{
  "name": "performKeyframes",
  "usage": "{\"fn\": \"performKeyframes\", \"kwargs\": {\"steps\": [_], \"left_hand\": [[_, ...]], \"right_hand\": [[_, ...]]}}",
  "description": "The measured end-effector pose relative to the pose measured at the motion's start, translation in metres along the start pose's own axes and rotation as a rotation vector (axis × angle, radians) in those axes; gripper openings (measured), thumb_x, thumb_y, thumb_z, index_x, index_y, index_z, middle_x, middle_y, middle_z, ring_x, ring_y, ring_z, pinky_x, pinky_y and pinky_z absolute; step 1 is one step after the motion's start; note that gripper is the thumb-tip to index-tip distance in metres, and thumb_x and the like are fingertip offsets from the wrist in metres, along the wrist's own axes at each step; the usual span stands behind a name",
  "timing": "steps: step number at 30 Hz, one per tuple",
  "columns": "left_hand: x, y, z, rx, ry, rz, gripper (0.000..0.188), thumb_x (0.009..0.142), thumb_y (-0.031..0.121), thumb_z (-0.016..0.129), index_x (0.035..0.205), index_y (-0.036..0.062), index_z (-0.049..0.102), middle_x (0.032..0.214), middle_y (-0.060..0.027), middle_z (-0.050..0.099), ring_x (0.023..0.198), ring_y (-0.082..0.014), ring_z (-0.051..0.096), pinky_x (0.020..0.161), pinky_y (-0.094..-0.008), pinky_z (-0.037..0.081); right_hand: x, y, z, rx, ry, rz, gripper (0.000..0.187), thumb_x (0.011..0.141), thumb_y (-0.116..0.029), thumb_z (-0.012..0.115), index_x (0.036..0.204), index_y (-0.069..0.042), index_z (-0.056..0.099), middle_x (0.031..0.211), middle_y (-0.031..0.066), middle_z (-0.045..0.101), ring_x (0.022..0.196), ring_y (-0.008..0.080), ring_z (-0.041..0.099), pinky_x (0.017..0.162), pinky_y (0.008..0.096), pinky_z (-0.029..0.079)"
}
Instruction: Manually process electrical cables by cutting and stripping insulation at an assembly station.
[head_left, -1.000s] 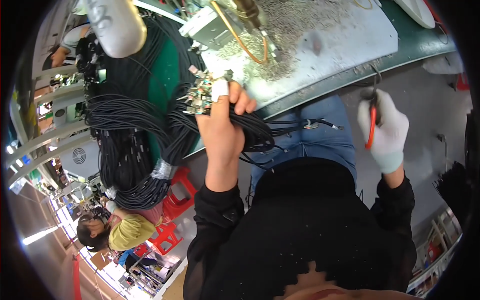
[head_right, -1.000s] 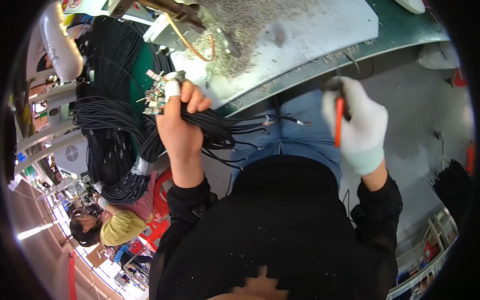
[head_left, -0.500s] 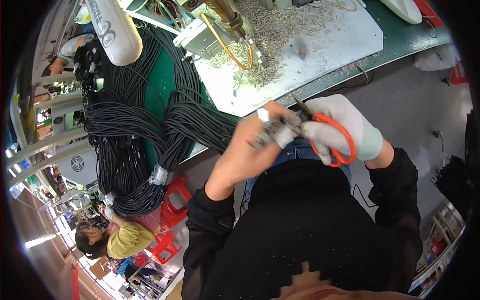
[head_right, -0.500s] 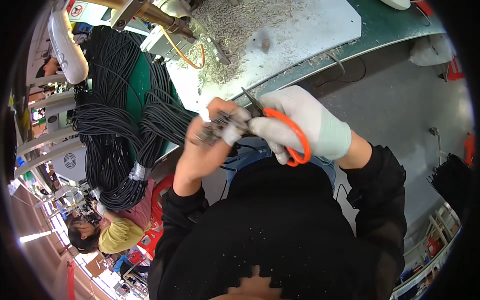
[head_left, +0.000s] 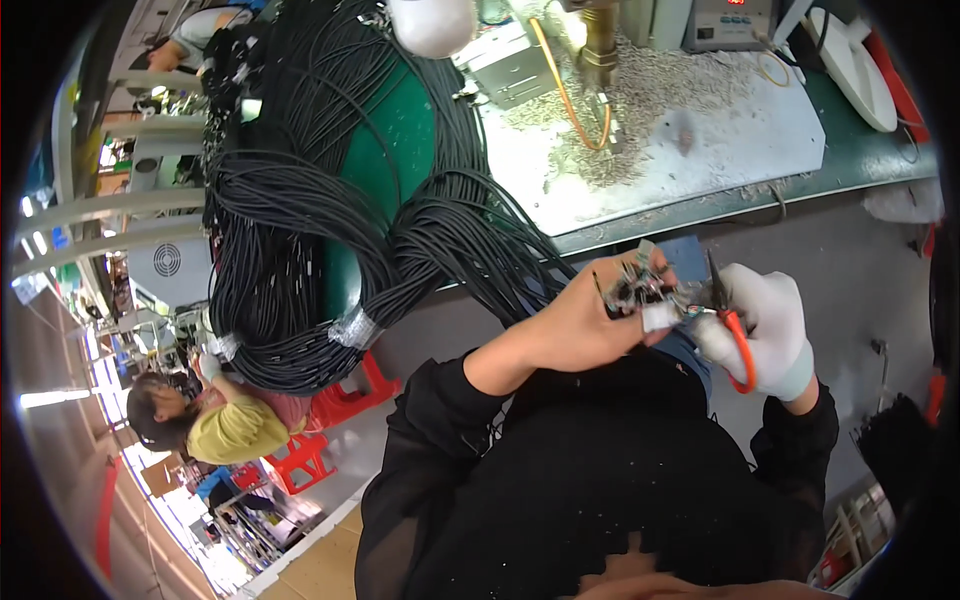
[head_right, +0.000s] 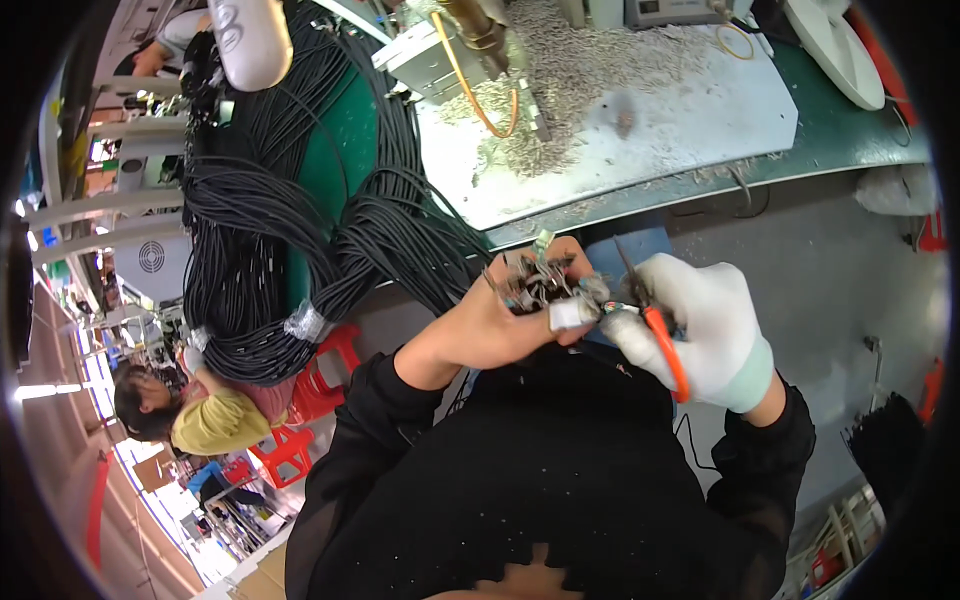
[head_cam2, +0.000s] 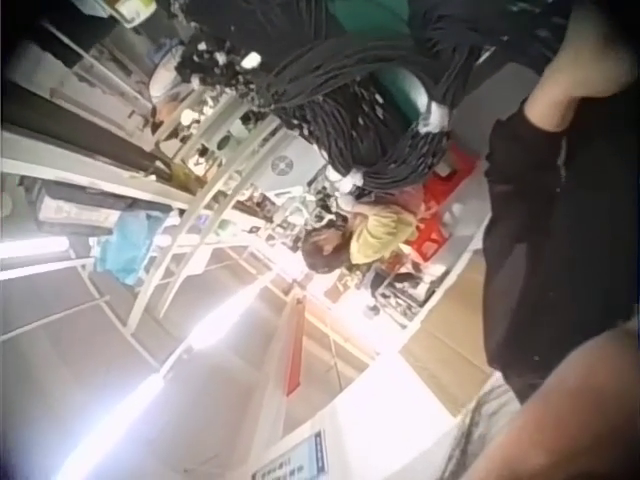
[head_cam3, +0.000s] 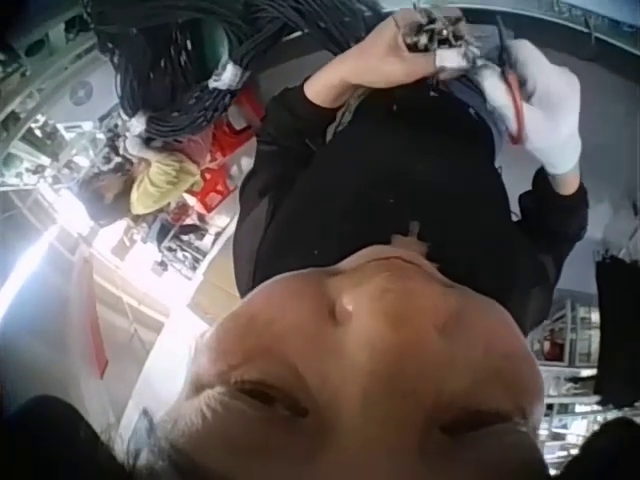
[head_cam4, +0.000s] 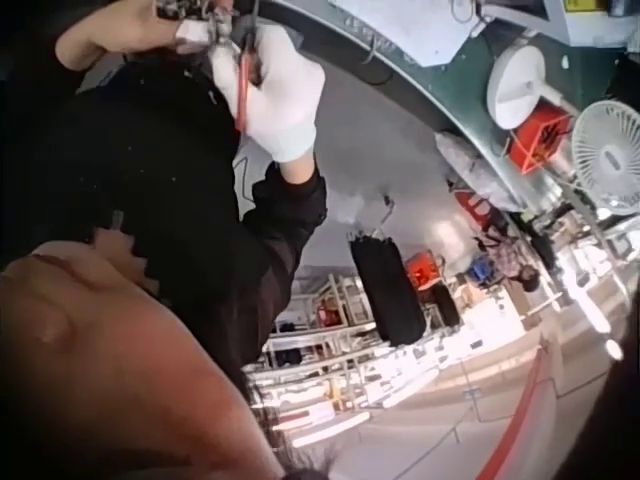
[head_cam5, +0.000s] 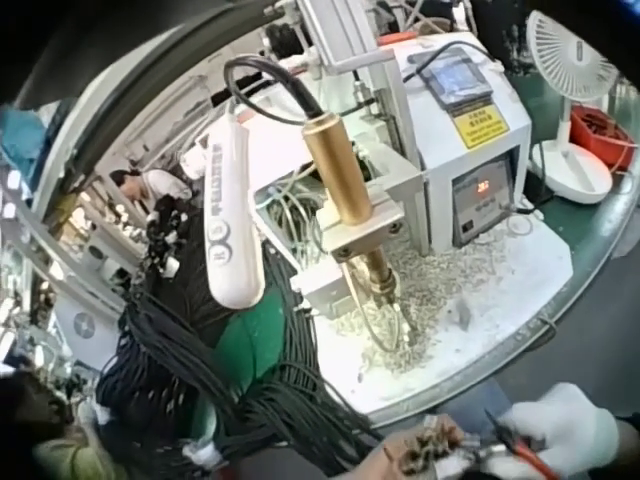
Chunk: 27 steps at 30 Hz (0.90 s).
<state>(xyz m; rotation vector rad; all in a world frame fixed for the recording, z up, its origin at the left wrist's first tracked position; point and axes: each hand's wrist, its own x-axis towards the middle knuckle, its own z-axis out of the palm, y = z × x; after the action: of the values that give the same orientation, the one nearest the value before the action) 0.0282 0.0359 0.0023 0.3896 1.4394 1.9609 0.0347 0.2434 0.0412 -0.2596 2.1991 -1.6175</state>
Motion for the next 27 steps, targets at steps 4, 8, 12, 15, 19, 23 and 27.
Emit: {"fn": "performKeyframes", "kwargs": {"steps": [4,8,12,15,19,23,27], "left_hand": [[-0.011,0.009,-0.009,-0.297,0.067,-0.182,0.016,0.088,0.004,0.062,0.095,0.0021,0.048,0.076,-0.0038,0.053,0.058,-0.0062,0.044,0.050,-0.0215,0.032],[-0.019,0.025,-0.012,-0.269,0.056,-0.189,0.016,0.088,0.004,0.062,0.096,0.0020,0.048,0.074,-0.0028,0.051,0.058,-0.0059,0.043,0.049,-0.0214,0.030],[-0.022,0.020,-0.016,-0.002,-0.072,-0.126,0.014,0.089,0.004,0.061,0.098,0.0023,0.051,0.076,-0.0027,0.056,0.059,-0.0053,0.047,0.049,-0.0225,0.033],[-0.021,0.016,-0.007,0.526,0.070,0.421,0.018,0.083,0.002,0.066,0.098,0.0031,0.056,0.078,-0.0043,0.061,0.059,-0.0087,0.053,0.049,-0.0250,0.037],[-0.019,0.008,-0.013,0.877,-0.008,0.662,0.030,0.074,0.008,0.068,0.103,0.0071,0.061,0.081,-0.0029,0.059,0.061,-0.0192,0.055,0.053,-0.0289,0.041],[-0.019,0.005,-0.011,0.933,-0.040,0.618,0.035,0.069,0.008,0.067,0.104,0.0077,0.063,0.079,-0.0034,0.058,0.063,-0.0226,0.056,0.053,-0.0304,0.041],[-0.016,0.010,-0.013,0.868,-0.130,0.613,0.026,0.070,0.010,0.069,0.095,0.0070,0.065,0.079,-0.0047,0.062,0.058,-0.0203,0.057,0.050,-0.0289,0.041]], "right_hand": [[0.011,0.019,0.012,-0.467,0.133,-0.620,0.023,0.069,-0.016,0.076,0.077,-0.005,0.058,0.053,0.0056,0.052,0.043,0.0235,0.052,0.043,0.0305,0.040],[0.024,0.017,0.012,-0.458,0.134,-0.768,0.022,0.065,-0.013,0.076,0.075,-0.007,0.058,0.052,0.0057,0.049,0.043,0.0260,0.051,0.042,0.0310,0.038],[0.018,0.008,0.009,-0.160,-0.068,-0.551,0.018,0.073,-0.014,0.071,0.076,-0.003,0.058,0.050,0.0045,0.051,0.040,0.0197,0.051,0.040,0.0290,0.038],[0.012,0.004,0.009,0.273,-0.270,0.052,0.021,0.081,-0.019,0.066,0.076,-0.001,0.057,0.049,0.0045,0.054,0.039,0.0149,0.052,0.040,0.0274,0.040],[0.012,0.020,0.012,0.810,-0.410,0.231,0.026,0.090,-0.019,0.052,0.075,0.002,0.056,0.048,0.0047,0.053,0.039,0.0116,0.051,0.040,0.0246,0.039],[0.010,0.019,0.014,0.720,-0.332,0.232,0.029,0.092,-0.017,0.044,0.074,0.003,0.055,0.047,0.0054,0.051,0.038,0.0128,0.049,0.039,0.0246,0.038],[0.012,0.014,0.005,0.540,-0.447,0.231,0.027,0.092,-0.015,0.044,0.076,0.004,0.055,0.046,0.0052,0.050,0.038,0.0125,0.049,0.039,0.0246,0.038]]}}
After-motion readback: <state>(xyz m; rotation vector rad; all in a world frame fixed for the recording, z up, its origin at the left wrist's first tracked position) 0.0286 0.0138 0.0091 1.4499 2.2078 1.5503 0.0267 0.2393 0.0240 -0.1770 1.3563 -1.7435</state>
